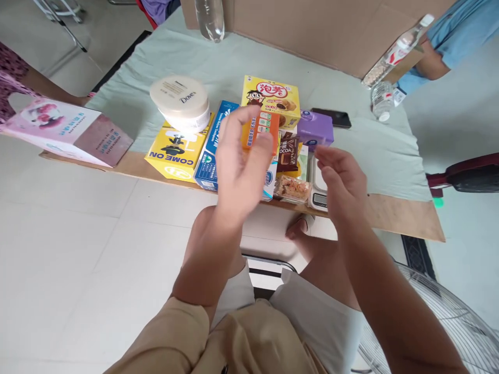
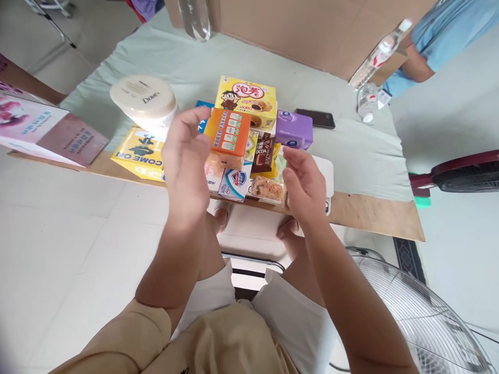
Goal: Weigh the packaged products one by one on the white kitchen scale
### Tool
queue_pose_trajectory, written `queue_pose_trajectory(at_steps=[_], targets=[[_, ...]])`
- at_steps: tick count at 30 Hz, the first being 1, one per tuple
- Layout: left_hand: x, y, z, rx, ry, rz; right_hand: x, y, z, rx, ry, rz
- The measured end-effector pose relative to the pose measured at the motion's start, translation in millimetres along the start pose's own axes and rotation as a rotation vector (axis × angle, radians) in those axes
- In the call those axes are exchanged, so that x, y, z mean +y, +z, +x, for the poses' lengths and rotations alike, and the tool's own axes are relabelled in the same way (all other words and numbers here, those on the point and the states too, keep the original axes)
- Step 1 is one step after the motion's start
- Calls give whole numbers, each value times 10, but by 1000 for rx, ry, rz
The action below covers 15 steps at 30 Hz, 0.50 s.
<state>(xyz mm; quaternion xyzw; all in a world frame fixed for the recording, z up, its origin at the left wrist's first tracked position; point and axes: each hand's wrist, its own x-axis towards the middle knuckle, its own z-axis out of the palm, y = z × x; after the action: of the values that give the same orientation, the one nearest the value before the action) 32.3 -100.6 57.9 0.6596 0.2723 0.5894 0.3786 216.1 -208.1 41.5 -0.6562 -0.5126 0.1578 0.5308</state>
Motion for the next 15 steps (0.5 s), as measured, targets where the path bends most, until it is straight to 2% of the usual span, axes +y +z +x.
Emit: queue_pose_trajectory(at_steps=[2,3,5,8,12,15], targets=[[183,95,-80,-68,52,-93,82,-166,-143,16,-17,-179],[253,151,-109,-138,51,-122,125,-207,-206,-18,-33,-268],[339,265,-148,-331,-23,-96,210,-216,-293,-144,-71,-409],[356,436,-183,-554,-172,119,308,-121,-296,-307,-87,-486],[310,649,-251,-613,-182,269,346,-21,-199,-324,-21,-433],[281,775,-315,-599,-122,249,353,-101,-180,-261,-44,-362]])
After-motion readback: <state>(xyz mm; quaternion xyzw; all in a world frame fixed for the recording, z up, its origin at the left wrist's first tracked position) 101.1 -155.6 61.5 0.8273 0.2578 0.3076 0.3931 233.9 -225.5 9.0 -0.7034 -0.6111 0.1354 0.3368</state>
